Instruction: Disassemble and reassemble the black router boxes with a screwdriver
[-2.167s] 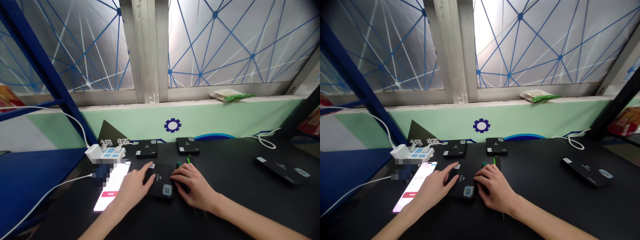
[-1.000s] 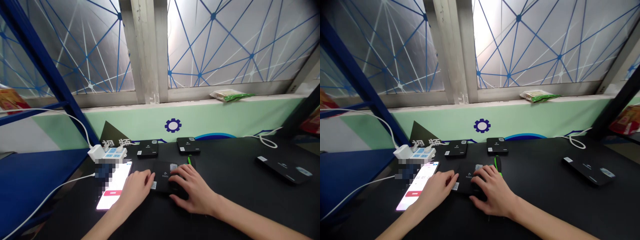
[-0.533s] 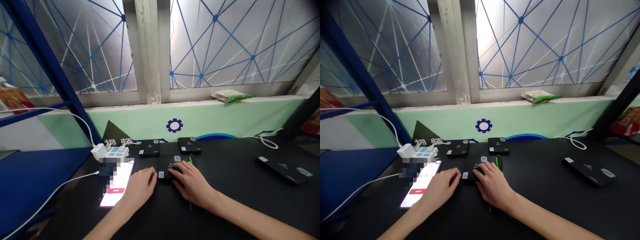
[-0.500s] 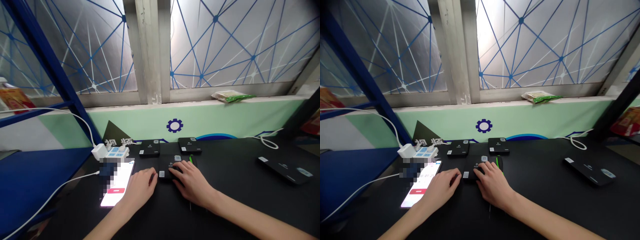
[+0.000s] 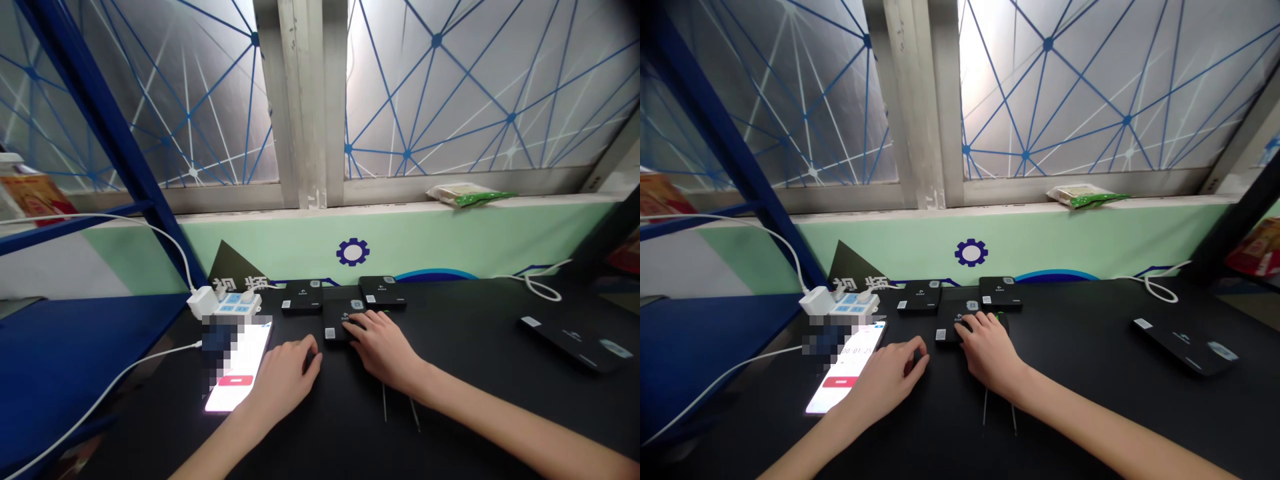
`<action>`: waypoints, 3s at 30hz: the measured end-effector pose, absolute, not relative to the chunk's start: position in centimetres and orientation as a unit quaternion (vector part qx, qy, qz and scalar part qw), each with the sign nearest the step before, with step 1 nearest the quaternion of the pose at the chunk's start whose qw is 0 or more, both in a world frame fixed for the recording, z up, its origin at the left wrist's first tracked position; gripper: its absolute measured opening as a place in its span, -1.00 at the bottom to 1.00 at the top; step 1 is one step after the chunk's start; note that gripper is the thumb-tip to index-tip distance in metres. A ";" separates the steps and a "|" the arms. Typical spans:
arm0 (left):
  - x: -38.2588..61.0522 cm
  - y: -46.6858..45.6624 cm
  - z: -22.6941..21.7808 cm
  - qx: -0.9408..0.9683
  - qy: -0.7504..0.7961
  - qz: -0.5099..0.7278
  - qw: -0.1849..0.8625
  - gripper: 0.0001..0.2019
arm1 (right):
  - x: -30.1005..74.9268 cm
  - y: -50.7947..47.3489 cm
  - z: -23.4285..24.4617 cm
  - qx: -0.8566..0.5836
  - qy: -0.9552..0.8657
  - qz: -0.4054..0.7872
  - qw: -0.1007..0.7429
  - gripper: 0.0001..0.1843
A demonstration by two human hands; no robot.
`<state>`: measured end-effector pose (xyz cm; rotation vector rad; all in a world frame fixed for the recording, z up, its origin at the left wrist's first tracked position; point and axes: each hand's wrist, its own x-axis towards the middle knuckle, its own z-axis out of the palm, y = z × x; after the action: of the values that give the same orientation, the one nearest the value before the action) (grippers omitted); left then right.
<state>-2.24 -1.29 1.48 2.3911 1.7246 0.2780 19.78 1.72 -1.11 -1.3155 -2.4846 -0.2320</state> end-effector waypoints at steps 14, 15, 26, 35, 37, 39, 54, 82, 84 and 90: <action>-2.2 -1.6 1.4 0.809 0.575 0.082 0.092 -0.85 | 19.7 4.9 -1.5 -0.472 -0.868 -0.074 0.135 -0.53; -2.2 -1.6 1.4 0.808 0.577 0.080 0.094 -0.85 | 19.6 5.1 -1.5 -0.473 -0.868 -0.073 0.132 -0.52; -2.0 -1.4 1.2 0.806 0.580 0.070 0.091 -0.86 | 18.6 6.9 -0.7 -0.497 -0.860 -0.054 0.100 -0.28; -1.9 -1.4 1.5 0.807 0.579 0.067 0.095 -0.87 | 18.5 7.4 -0.8 -0.495 -0.856 -0.049 0.138 -0.50; -1.8 -1.4 1.5 0.807 0.580 0.064 0.095 -0.87 | 18.7 7.4 -0.6 -0.497 -0.853 -0.034 0.153 -0.50; -1.9 -1.4 1.5 0.807 0.580 0.063 0.095 -0.87 | 19.2 7.4 -0.4 -0.501 -0.848 -0.021 0.172 -0.50; -2.2 -1.3 1.1 0.815 0.566 0.076 0.100 -0.87 | 24.4 9.9 -0.1 -0.654 -0.749 0.013 0.105 -0.31; -2.4 -1.0 0.8 0.809 0.579 0.069 0.073 -0.88 | 25.5 7.2 0.3 -0.628 -0.737 -0.012 0.249 -0.25; -2.5 -0.9 0.9 0.800 0.596 0.054 0.052 -0.87 | 25.3 5.6 0.7 -0.589 -0.758 -0.009 0.279 -0.29; -2.8 -0.4 0.9 0.784 0.620 0.010 -0.009 -0.81 | 22.3 0.7 1.5 -0.480 -0.825 0.021 0.297 -0.26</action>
<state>-2.76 -0.37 0.89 2.4785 1.9595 0.0309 22.28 0.66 1.47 -1.2776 -2.1938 0.0565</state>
